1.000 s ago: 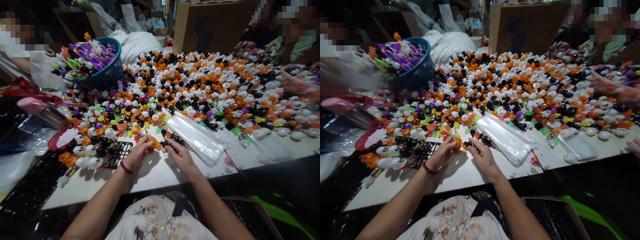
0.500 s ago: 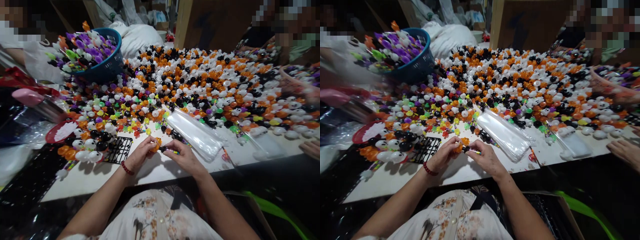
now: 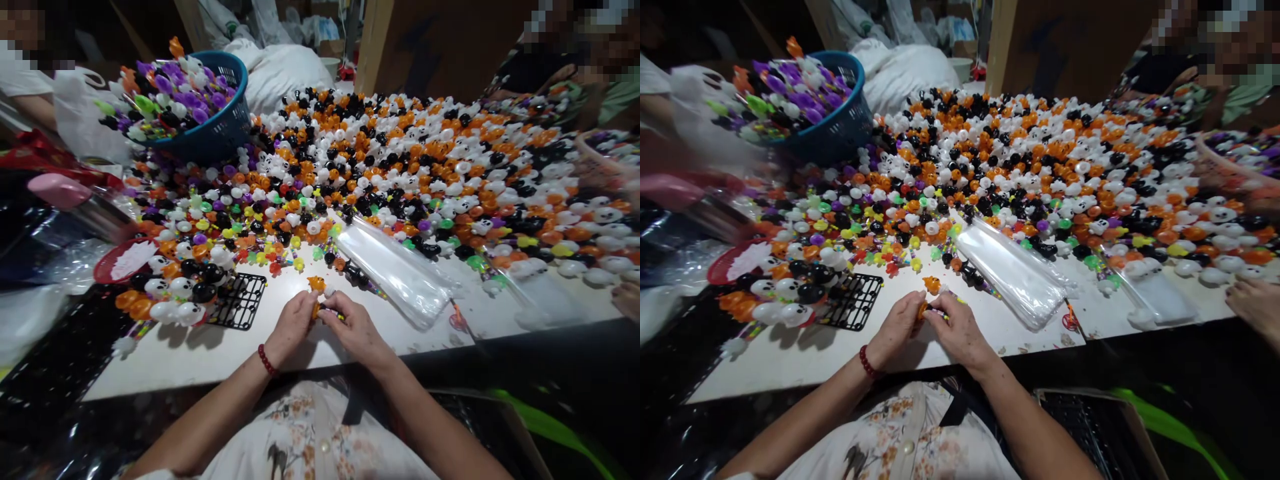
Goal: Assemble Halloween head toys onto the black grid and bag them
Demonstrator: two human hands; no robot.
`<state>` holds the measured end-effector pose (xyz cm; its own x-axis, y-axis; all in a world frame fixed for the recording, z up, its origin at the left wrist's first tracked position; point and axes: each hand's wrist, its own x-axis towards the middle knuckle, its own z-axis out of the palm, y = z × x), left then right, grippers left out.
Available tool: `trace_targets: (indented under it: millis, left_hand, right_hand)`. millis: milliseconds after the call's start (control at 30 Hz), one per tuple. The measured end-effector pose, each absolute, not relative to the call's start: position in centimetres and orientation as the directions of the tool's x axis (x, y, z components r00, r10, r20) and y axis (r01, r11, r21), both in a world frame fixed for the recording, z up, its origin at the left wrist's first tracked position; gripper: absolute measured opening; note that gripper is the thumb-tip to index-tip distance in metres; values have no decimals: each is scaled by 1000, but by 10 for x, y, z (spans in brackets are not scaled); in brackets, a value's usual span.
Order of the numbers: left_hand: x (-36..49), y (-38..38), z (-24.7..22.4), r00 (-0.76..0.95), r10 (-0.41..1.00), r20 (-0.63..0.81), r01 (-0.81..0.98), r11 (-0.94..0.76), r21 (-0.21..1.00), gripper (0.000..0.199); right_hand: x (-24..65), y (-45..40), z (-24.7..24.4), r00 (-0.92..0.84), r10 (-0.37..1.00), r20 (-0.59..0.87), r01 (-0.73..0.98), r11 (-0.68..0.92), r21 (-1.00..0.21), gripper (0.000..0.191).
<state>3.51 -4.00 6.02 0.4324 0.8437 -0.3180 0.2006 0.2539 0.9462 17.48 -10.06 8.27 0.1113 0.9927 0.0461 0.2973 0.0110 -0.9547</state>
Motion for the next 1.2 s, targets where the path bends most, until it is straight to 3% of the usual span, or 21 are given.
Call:
trace_targets:
  millis: [100,233,333,433,567,667,767,867,1000,1100,1200]
  left_hand:
    - [31,-30,70,448,850,-276,291,153,944,46]
    - [33,-18,80,439,844,-309,244,219,945,41]
    - [35,-15,76,401,869,-291,262,195,945,40]
    - [37,-19,67,361,901,-240,308,128,943,42]
    - [37,-25,64,329,920,-213,347,92,933,43]
    - [34,-24,69,379,909,-173,424,-4,906,41]
    - [28,-17,70,438,895,-82,415,-120,902,32]
    - [18,-9,64,396,918,16,419,-197,886,21]
    - [5,5,56,263,965,-21,516,-122,848,15]
    - [3,28,60,236,966,105,545,-221,809,14]
    - [15,66,72,337,897,287,571,-437,695,27]
  right_hand:
    - [182,-96,80,29,1000,2,215,-4,-977,18]
    - [192,-91,77,40,999,-37,104,-41,-994,30]
    - [193,-89,77,127,991,-49,164,-70,-984,22]
    - [189,-89,74,105,994,-17,231,-40,-972,16]
    - [179,-92,68,116,993,-6,197,-28,-980,17]
    - [180,-93,68,77,997,-9,209,-25,-978,15]
    - [193,-87,69,99,994,47,341,10,-940,17]
    - [212,-70,68,177,958,226,589,81,-804,22]
    - [212,-35,63,108,898,426,911,82,-405,22]
    - [189,-3,59,-123,936,331,955,202,-216,35]
    - [164,30,54,-267,946,182,946,293,-136,26]
